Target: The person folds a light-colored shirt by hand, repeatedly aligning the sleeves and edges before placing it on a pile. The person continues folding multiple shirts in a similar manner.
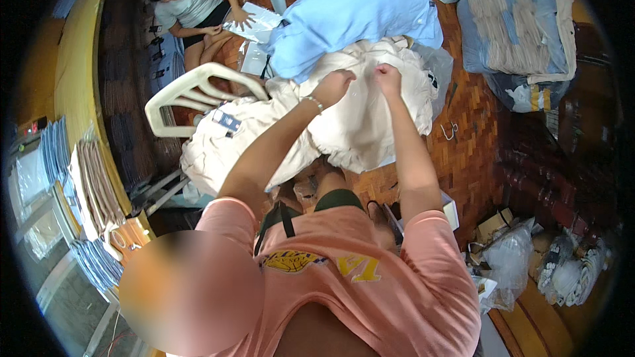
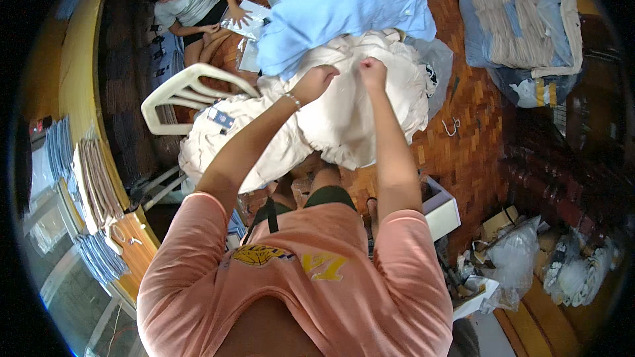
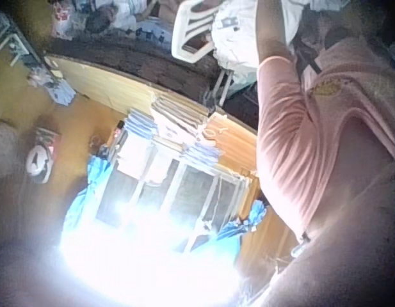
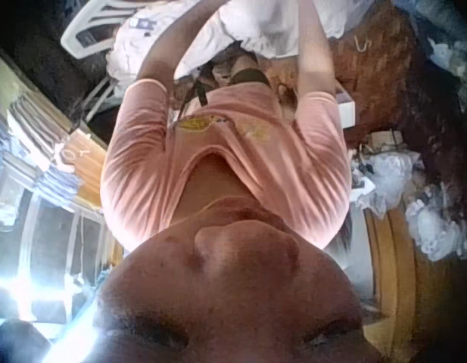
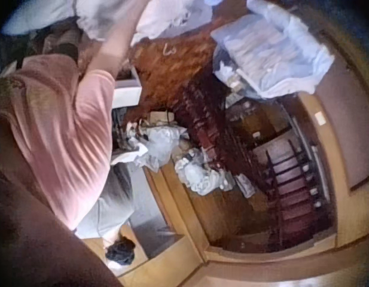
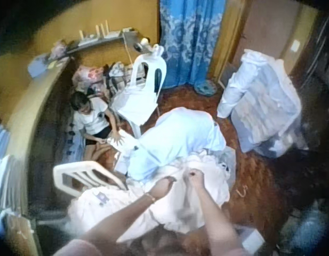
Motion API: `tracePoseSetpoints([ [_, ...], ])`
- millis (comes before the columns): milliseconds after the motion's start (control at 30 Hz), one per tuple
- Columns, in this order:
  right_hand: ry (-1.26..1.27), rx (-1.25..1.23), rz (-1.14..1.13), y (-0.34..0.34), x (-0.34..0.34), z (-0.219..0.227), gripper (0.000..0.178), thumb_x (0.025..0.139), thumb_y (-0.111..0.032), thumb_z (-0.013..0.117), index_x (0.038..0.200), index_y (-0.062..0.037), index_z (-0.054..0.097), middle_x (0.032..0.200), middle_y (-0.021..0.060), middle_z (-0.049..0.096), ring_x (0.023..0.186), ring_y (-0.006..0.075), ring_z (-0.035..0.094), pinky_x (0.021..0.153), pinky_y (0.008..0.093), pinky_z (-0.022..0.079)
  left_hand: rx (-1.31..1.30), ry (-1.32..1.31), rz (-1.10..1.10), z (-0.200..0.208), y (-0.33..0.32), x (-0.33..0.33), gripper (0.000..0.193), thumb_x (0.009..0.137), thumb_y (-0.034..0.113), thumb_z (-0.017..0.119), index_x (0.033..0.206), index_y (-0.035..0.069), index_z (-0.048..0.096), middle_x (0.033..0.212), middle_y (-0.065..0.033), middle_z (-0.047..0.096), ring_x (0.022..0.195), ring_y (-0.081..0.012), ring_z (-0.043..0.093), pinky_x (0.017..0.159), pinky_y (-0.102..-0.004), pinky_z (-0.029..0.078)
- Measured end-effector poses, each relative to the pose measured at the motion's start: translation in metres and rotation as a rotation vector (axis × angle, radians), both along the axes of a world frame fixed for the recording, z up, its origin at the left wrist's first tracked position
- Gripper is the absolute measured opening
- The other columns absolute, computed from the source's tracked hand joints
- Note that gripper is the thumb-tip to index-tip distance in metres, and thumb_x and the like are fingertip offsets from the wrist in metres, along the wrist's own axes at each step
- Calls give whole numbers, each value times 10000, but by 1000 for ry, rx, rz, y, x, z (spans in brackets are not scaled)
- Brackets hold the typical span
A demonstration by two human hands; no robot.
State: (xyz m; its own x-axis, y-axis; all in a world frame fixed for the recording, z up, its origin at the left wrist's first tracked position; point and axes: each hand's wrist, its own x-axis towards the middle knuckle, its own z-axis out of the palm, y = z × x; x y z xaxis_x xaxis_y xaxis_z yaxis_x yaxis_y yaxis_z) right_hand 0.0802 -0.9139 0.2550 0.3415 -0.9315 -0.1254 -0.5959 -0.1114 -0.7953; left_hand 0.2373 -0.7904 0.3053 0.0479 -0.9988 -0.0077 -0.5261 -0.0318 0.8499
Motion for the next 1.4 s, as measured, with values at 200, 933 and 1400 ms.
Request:
tracePoseSetpoints([
  [200,369,50,-44,-4,50,-8,169,686,-177,602,696,-8,598,761,159,600,773,300,588,684,375,464,-108,-617,382,-96,-70,-18,276,845,186,433,1075,40,476,835,-190,593,842,-334,571,774,-425,426],
  [933,-617,298,40,33,-9,64,63,797,-53,563,836,-32,517,693,-39,501,617,37,420,567,180,347,-413,-559,-250,70,-49,3,176,758,114,534,929,114,573,870,-31,564,853,-177,550,735,-304,412],
  [1400,-667,451,160,129,-21,195,378,776,-212,645,1060,12,534,931,56,589,870,114,534,754,251,425,-788,-194,-96,309,4,6,126,706,-46,578,793,4,502,918,-100,551,855,-208,541,725,-284,439],
])
